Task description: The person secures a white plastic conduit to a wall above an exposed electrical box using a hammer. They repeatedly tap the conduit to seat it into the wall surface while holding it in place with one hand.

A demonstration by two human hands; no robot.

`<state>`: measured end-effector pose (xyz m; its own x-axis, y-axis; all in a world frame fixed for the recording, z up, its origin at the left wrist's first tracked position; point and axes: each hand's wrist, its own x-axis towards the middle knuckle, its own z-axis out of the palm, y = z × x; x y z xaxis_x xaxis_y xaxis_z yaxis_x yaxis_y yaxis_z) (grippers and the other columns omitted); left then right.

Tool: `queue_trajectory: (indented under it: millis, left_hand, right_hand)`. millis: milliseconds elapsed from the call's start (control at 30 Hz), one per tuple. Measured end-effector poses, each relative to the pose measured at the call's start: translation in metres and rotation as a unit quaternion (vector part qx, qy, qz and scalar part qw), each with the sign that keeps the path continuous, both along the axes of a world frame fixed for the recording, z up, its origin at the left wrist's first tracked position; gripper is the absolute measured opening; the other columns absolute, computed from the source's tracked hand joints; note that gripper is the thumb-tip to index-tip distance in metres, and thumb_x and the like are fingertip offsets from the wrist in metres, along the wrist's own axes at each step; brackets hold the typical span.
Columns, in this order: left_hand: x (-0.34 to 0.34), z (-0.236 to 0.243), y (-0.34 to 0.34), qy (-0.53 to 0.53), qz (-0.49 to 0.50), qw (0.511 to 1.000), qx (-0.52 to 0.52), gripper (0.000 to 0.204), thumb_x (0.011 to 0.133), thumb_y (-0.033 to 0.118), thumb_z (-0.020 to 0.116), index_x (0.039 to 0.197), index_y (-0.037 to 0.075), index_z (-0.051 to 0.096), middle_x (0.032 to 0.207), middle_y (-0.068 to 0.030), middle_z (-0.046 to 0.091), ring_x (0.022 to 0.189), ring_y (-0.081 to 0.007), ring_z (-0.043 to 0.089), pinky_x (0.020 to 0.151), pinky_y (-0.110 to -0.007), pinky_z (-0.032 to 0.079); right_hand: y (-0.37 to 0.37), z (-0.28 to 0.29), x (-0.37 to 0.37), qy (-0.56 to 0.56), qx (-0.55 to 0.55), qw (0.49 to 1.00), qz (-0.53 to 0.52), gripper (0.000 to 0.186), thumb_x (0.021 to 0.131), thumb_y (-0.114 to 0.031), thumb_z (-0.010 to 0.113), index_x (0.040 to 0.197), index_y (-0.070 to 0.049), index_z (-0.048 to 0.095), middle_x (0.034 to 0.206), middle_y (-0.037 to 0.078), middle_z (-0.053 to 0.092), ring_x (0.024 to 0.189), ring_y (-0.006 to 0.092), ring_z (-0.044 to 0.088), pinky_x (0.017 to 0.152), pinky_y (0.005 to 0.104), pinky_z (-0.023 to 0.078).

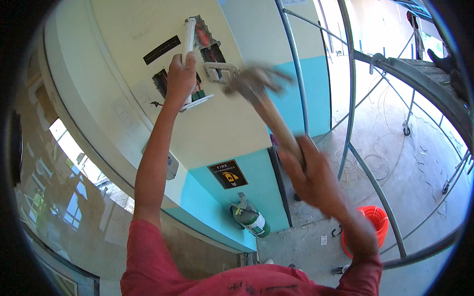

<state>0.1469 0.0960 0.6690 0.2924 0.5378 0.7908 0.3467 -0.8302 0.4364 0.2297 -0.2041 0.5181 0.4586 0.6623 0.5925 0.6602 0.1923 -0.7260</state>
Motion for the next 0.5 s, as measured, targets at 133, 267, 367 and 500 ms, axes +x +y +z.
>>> queue_trajectory:
  millis: [133,267,367,500]
  left_hand:
    - [0.01,0.0,-0.015,-0.022,-0.015,0.999,-0.045,0.043,0.095,0.038,0.046,0.106,-0.004,0.05,0.094,-0.0311,0.062,0.092,-0.0482,0.06,0.082,-0.051,0.047]
    - [0.001,0.012,-0.006,0.012,0.029,0.998,0.063,0.044,0.095,0.037,0.046,0.105,-0.006,0.05,0.084,-0.0277,0.063,0.078,-0.043,0.065,0.068,-0.05,0.052]
    - [-0.024,0.039,-0.019,0.063,-0.124,0.981,-0.136,0.041,0.096,0.041,0.048,0.097,0.0,0.048,0.066,-0.0058,0.049,0.044,-0.0125,0.048,0.036,-0.031,0.044]
    - [-0.004,0.015,-0.02,-0.031,-0.183,0.964,-0.188,0.04,0.097,0.038,0.046,0.101,-0.002,0.044,0.067,-0.0076,0.049,0.045,-0.0149,0.051,0.035,-0.03,0.043]
  right_hand:
    - [0.041,0.11,0.011,-0.237,0.162,0.957,-0.033,0.038,0.096,-0.036,0.051,0.101,0.001,0.055,0.061,0.012,0.058,0.05,0.0204,0.06,0.048,0.0331,0.047]
    - [0.049,0.213,-0.029,-0.313,0.096,0.94,-0.099,0.033,0.096,-0.03,0.051,0.101,0.002,0.055,0.064,0.015,0.062,0.051,0.026,0.062,0.052,0.0368,0.051]
    - [0.056,0.226,-0.023,-0.298,-0.001,0.951,-0.084,0.031,0.098,-0.029,0.048,0.099,0.002,0.053,0.067,0.013,0.063,0.054,0.0264,0.062,0.057,0.0383,0.05]
    - [0.072,0.221,-0.007,-0.356,0.041,0.931,-0.072,0.031,0.099,-0.029,0.047,0.095,0.001,0.054,0.065,0.012,0.062,0.054,0.0265,0.062,0.055,0.0394,0.05]
